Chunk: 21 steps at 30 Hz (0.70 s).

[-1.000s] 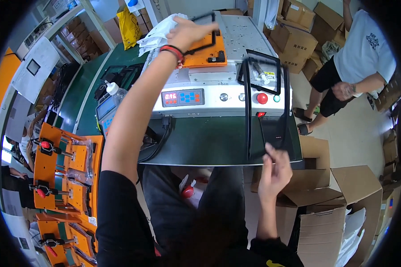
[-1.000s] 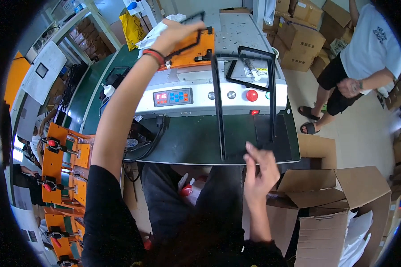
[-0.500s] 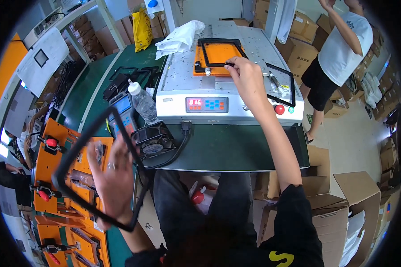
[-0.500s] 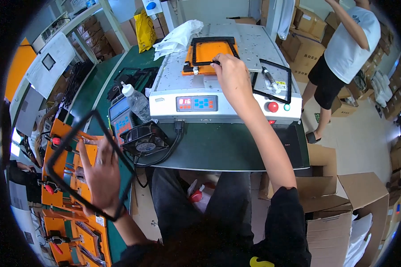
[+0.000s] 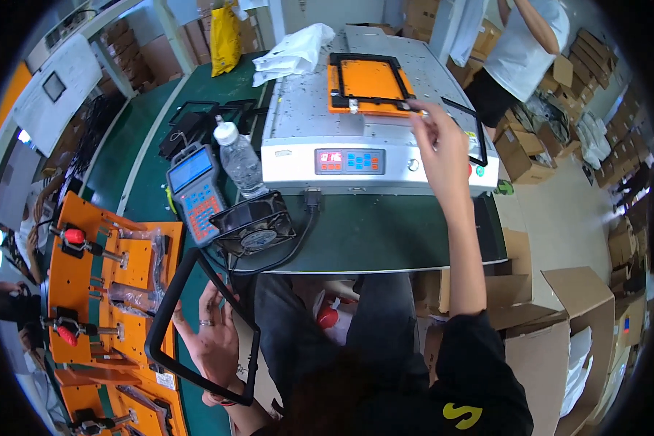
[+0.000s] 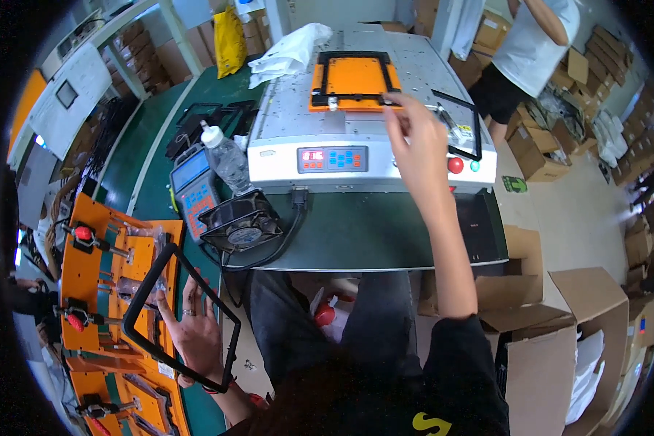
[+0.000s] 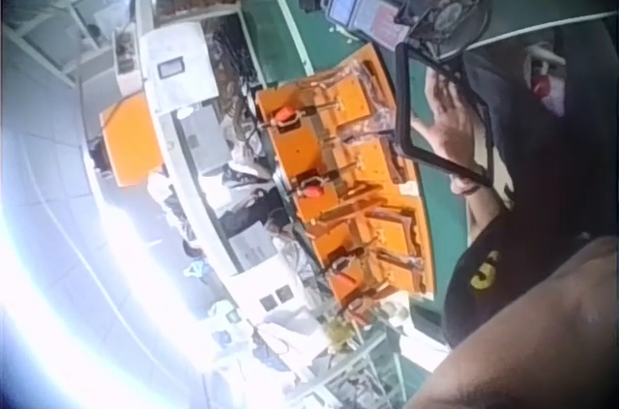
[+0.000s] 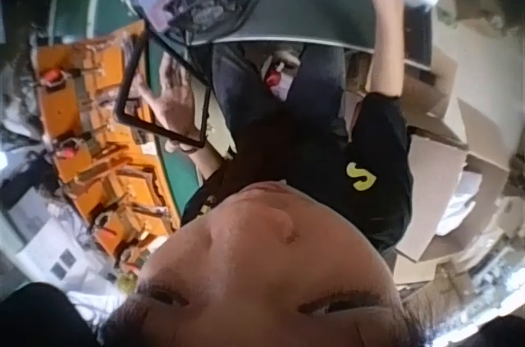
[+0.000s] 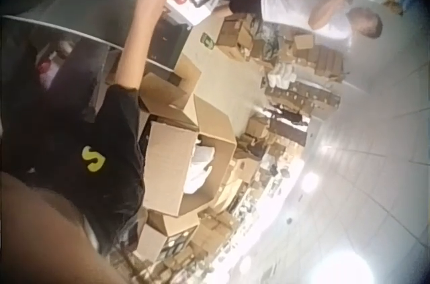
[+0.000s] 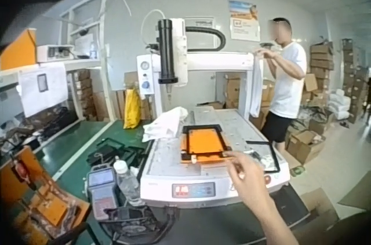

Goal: Assemble tablet frames and test components using a manual press machine.

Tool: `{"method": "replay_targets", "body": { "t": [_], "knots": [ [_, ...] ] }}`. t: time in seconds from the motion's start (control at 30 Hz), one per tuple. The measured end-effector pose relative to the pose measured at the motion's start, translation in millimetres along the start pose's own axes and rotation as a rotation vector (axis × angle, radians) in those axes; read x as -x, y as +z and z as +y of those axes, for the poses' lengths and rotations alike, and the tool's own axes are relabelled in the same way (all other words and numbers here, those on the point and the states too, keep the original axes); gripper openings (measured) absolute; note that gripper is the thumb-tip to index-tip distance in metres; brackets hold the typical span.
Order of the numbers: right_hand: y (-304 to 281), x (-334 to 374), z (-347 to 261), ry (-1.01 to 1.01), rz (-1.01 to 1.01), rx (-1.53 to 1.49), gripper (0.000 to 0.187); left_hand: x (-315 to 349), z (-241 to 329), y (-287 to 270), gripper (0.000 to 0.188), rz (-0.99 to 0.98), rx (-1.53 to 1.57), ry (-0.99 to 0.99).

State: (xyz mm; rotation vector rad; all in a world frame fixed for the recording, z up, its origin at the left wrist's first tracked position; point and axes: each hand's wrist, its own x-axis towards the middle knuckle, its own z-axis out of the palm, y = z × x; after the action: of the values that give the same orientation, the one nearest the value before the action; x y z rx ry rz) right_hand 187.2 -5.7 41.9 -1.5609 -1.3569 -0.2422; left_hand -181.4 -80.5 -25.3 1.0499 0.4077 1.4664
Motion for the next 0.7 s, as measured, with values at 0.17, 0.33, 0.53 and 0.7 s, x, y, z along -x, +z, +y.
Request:
{"method": "replay_targets", "body": {
  "t": [0.17,0.33,0.53,0.7],
  "knots": [
    [-57,97,57,0.227,0.467,0.124,0.021,0,-11,15,0.110,-0.084,0.028,-0.041],
    [-71,114,88,0.164,0.151,0.435,0.040,-9,-48,42,0.136,-0.211,0.185,-0.203],
    [-90,98,87,-0.006,-0.057,0.863,0.052,-15,-85,126,0.116,-0.182,0.040,-0.387],
    [-110,95,77,-0.031,-0.266,0.731,0.050,-14,-96,146,0.093,-0.294,0.088,-0.595]
  ]
}}
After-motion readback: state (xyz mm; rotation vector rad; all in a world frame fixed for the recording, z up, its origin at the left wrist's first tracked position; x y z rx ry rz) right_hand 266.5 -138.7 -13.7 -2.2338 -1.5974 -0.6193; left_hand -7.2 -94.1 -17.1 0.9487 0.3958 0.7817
